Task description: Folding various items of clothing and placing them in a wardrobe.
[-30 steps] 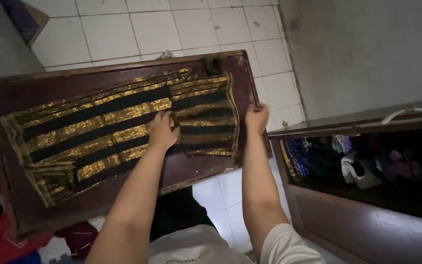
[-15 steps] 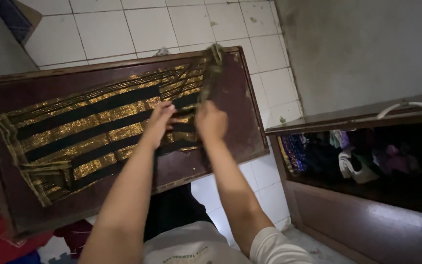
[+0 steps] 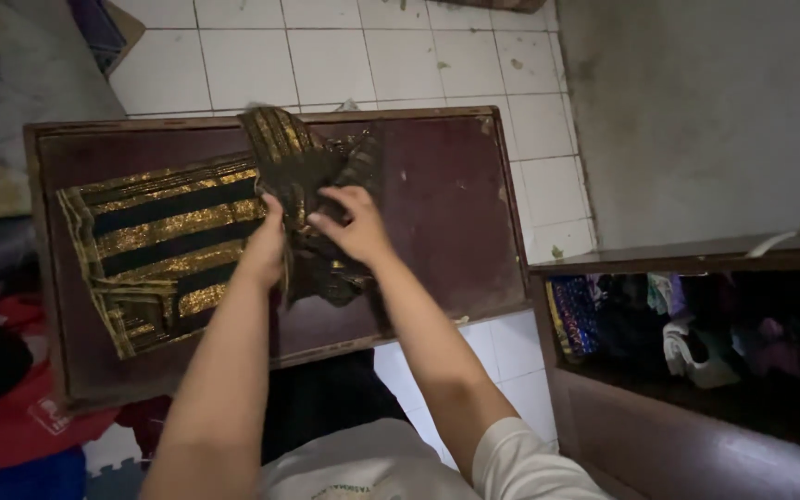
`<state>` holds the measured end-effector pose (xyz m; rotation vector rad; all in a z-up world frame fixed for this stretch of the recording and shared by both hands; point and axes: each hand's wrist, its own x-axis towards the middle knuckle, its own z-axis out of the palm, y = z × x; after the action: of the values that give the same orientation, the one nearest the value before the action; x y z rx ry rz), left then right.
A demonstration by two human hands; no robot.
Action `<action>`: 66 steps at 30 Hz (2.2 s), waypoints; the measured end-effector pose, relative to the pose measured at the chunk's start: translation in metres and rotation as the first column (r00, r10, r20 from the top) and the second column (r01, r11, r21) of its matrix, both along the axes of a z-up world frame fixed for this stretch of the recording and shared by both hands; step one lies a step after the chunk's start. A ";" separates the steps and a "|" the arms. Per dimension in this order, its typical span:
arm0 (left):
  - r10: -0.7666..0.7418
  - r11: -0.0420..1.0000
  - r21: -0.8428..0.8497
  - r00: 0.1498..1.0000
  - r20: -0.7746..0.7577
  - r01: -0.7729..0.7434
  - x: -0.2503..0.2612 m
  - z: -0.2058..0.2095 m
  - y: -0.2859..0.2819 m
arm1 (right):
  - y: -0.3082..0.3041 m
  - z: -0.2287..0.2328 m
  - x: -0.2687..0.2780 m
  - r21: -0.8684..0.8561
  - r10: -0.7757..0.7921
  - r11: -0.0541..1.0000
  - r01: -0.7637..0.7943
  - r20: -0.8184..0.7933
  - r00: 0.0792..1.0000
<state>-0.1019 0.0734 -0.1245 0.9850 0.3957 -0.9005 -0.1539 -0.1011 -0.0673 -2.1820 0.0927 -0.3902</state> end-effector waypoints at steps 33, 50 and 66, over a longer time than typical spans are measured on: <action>0.360 0.882 0.153 0.846 0.394 -0.446 0.022 0.029 0.094 | -0.235 -0.101 -0.059 -0.372 -0.659 0.674 0.638 0.087 0.747; -0.124 0.285 0.772 0.777 0.617 -0.568 0.046 0.001 0.108 | -0.031 -0.042 -0.005 0.078 -0.041 0.994 0.075 -0.369 0.928; 0.505 0.588 0.357 0.675 0.538 -0.726 0.001 -0.028 0.072 | -0.087 -0.111 -0.034 -0.241 -0.436 0.899 0.365 -0.563 0.702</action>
<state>-0.1007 0.1458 -0.1522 1.3888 0.6364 0.1114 -0.1874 -0.1880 -0.1782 -2.3131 0.9462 0.0967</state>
